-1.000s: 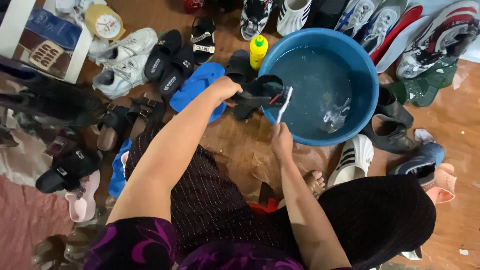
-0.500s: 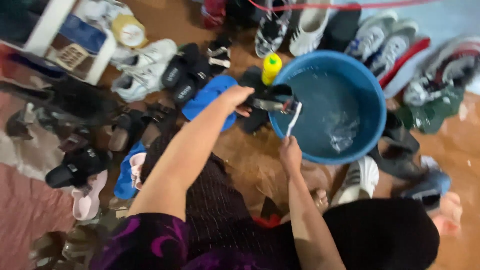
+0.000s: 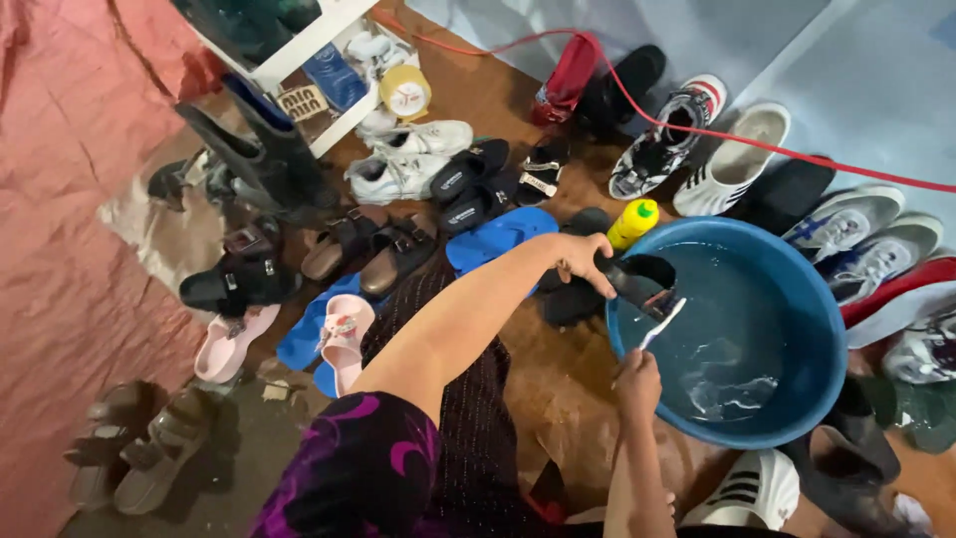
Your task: The person is scrubbing a black shoe using a toothbrush and water from a blue basin while sitting on the floor.
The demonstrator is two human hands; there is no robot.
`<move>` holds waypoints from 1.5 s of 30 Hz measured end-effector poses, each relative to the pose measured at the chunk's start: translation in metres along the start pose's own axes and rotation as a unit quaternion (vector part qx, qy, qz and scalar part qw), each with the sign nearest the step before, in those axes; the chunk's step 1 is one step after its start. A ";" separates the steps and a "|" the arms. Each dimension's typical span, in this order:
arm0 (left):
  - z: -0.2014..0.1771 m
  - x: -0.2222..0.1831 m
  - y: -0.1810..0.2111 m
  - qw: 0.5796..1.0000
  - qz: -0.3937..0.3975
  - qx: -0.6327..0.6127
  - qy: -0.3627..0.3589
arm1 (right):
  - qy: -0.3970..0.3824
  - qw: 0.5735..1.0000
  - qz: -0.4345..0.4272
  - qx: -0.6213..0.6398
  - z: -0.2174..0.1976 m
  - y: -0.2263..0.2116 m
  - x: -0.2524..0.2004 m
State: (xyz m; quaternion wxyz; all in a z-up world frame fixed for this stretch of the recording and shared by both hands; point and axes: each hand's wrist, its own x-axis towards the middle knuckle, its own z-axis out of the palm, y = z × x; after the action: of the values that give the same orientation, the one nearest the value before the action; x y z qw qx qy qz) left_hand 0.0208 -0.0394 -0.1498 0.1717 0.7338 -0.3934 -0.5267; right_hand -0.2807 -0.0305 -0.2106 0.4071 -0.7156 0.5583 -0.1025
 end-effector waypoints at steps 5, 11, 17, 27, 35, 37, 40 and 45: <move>0.000 -0.054 0.039 0.978 -0.001 0.189 0.083 | -0.005 1.000 0.028 -0.012 0.005 0.003 0.014; 0.006 -0.099 0.075 0.890 0.089 0.399 0.202 | -0.040 0.995 0.061 -0.067 -0.012 -0.049 -0.012; 0.004 -0.103 0.078 0.881 0.061 0.431 0.186 | 0.009 0.992 0.042 -0.120 0.001 -0.001 0.011; -0.008 -0.172 0.119 0.891 0.105 0.396 0.195 | 0.025 0.990 0.004 -0.139 0.004 -0.013 0.011; -0.013 -0.153 0.102 0.899 0.084 0.382 0.195 | 0.133 0.952 0.068 -0.266 -0.012 0.080 0.064; -0.013 -0.153 0.100 0.902 0.082 0.377 0.195 | 0.139 0.935 0.094 -0.313 -0.018 0.098 0.080; -0.013 -0.155 0.103 0.903 0.079 0.376 0.193 | 0.068 0.928 0.127 -0.344 -0.031 0.103 0.090; -0.014 -0.153 0.103 0.907 0.068 0.370 0.189 | 0.057 0.974 0.142 -0.164 -0.059 0.092 0.096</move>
State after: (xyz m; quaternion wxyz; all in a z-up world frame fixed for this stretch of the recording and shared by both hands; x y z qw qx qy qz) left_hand -0.0280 0.0094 0.0220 -0.0057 0.8020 -0.5690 -0.1818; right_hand -0.3477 -0.1466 -0.2663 0.2621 -0.6787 0.6860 0.0086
